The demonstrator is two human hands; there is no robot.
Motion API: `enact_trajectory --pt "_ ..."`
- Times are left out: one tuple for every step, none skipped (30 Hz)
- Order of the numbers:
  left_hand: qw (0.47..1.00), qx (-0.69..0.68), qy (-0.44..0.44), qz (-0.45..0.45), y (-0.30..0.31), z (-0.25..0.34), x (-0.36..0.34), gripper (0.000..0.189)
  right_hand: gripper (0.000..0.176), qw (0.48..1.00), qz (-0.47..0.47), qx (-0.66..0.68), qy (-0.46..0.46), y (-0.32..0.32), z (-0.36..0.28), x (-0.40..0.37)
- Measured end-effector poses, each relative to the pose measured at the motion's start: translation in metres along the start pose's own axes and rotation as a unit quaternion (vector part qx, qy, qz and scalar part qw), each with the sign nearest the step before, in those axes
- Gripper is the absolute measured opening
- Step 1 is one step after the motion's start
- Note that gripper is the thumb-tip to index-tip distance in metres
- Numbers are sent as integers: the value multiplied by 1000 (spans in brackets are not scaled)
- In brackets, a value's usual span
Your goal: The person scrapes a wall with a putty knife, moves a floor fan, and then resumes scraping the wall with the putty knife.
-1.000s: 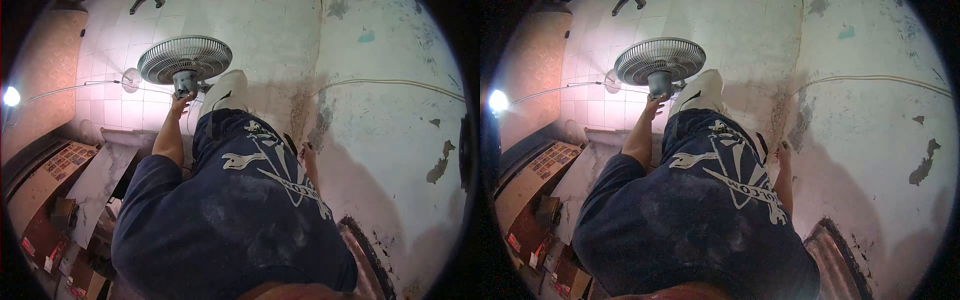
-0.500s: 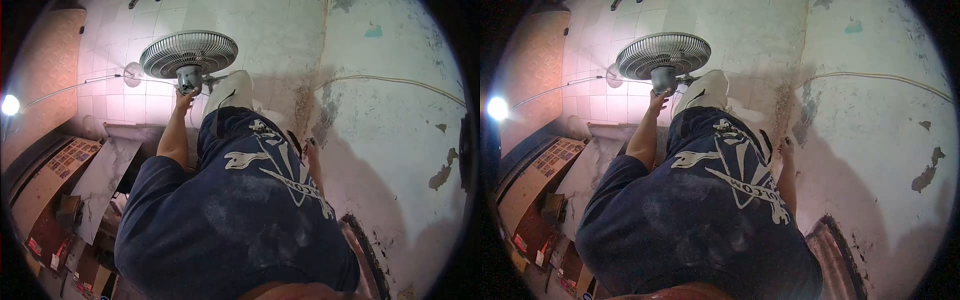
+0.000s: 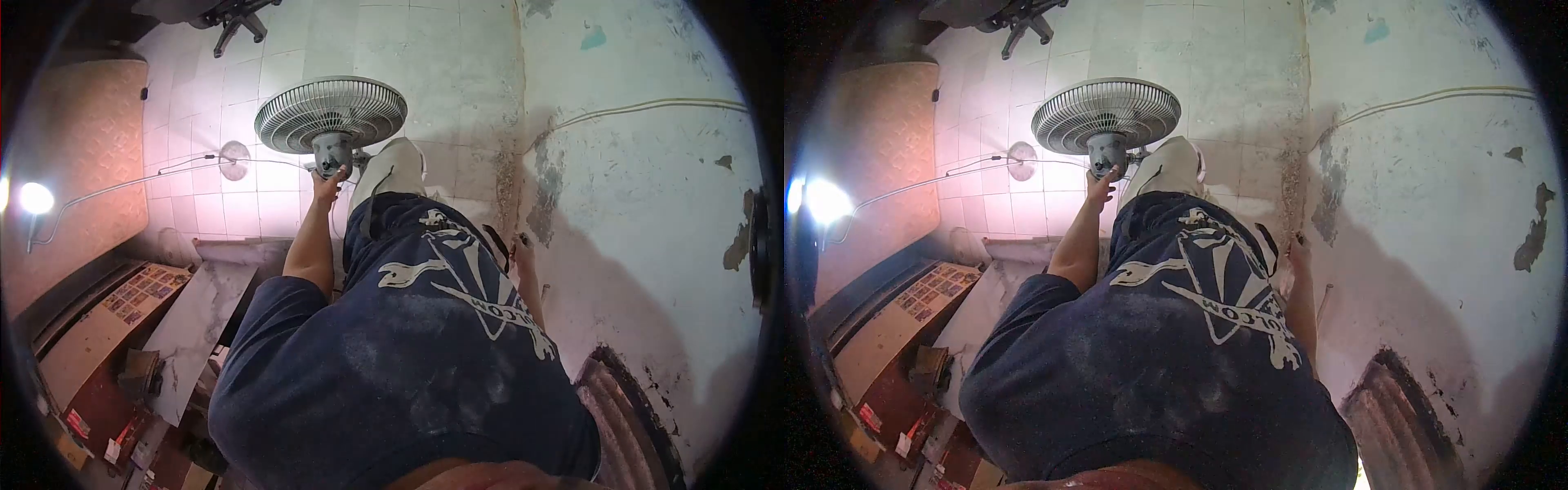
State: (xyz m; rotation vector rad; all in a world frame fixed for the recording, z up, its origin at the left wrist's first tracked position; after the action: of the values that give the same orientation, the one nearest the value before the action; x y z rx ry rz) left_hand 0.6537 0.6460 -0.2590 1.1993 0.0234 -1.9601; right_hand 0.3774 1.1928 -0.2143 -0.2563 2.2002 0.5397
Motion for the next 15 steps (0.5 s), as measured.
enact_trajectory --pt "1000 -14 -7 11 2 2 -5 83 21 1000 -1 1 1 -3 -1 -7" --pt "1000 -13 -10 14 -1 3 -9 83 25 998 30 -33 32 -1 -7 -15" --pt "1000 -12 2 12 -5 2 -13 82 29 994 60 -65 65 1 -14 -24" --pt "1000 -10 12 12 -3 2 -11 81 29 994 56 -59 69 -2 -17 -29" --pt "999 11 5 -48 -13 0 -2 87 33 997 52 -62 20 -3 -9 -32" --pt "999 -7 -44 -20 -14 3 2 86 35 997 46 -61 0 -3 -3 -33" --pt "999 -21 -30 27 -10 10 -9 72 38 997 41 -61 -20 -1 9 -28" --pt "997 -37 -17 73 -2 18 -21 58 37 998 36 -59 -12 3 22 -17" --pt "998 -25 -19 45 -5 20 -20 60 32 999 29 -12 -22 1 23 -22" --pt "1000 -12 -23 16 -9 22 -18 62 29 999 21 34 -33 0 24 -26" --pt "1000 -4 -22 14 -10 25 -23 65 26 999 27 14 -36 4 30 -22" --pt "1000 3 -25 15 -9 32 -25 69 25 999 30 -6 -36 3 31 -13" --pt "999 -11 -36 5 -15 20 -8 74 25 999 26 4 -24 2 29 -3" --pt "999 -25 -45 -7 -22 6 9 79 23 999 26 2 -21 3 30 2" --pt "1000 -11 -15 6 -20 9 0 82 21 999 28 -3 -18 3 30 9"
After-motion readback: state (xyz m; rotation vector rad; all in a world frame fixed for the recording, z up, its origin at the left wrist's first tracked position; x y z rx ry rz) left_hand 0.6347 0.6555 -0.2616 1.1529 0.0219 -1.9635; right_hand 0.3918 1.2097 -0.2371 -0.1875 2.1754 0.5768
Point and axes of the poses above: each hand's wrist, its own x-axis towards the middle knuckle, its own y-axis out of the back of the hand, z = x × y, the point moved 10 cm from there along x, towards the middle knuckle, and after that the axes turned 11 degrees about x, right-handed, at the moved point
